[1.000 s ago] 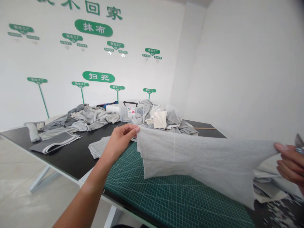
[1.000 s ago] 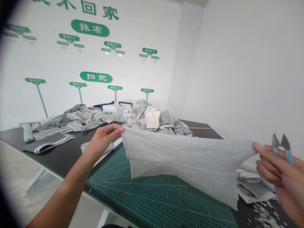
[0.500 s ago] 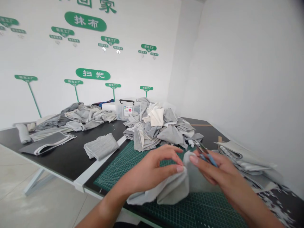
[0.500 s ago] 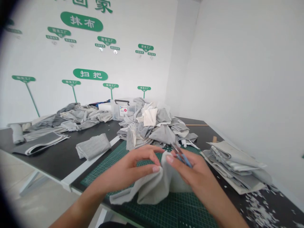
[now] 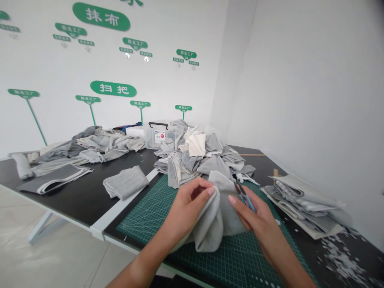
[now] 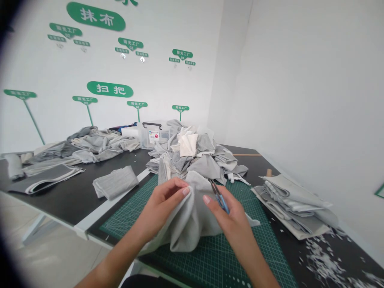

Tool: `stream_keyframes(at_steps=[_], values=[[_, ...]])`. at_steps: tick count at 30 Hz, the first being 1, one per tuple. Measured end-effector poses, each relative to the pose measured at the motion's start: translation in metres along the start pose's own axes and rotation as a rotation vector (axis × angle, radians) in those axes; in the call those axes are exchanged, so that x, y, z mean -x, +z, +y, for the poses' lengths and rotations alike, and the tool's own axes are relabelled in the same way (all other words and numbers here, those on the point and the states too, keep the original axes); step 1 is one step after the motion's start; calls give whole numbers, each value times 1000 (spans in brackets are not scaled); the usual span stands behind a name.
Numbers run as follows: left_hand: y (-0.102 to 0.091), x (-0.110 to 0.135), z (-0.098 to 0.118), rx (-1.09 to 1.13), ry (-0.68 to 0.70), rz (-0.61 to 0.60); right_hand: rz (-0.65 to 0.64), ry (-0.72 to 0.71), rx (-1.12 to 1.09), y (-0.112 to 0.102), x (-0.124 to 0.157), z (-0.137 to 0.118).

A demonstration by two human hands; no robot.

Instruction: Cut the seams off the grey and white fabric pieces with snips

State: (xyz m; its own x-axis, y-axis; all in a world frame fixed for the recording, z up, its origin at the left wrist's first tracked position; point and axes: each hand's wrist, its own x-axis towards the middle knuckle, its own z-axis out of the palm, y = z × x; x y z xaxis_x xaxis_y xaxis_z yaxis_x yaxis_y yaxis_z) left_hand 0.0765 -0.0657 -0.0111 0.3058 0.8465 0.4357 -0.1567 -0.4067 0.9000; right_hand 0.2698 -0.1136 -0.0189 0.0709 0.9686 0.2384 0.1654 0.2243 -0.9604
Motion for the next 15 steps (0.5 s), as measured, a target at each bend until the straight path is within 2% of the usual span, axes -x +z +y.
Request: stream_keyframes(at_steps=[3,7,10,13,15], values=[[8,2,-6,21,22,71,-10,7,51,9,6,12],[18,1,-17,52,40,65,-109,-4,54,28,8,29],[17,-1,-26,43,30,25,-87,41,-28,35,5,34],[12,2,-32,78,-46,-29,-23,140,-163,33,3,33],[7,8,-33,76,-111,-154,9,192,-245,29,4,32]])
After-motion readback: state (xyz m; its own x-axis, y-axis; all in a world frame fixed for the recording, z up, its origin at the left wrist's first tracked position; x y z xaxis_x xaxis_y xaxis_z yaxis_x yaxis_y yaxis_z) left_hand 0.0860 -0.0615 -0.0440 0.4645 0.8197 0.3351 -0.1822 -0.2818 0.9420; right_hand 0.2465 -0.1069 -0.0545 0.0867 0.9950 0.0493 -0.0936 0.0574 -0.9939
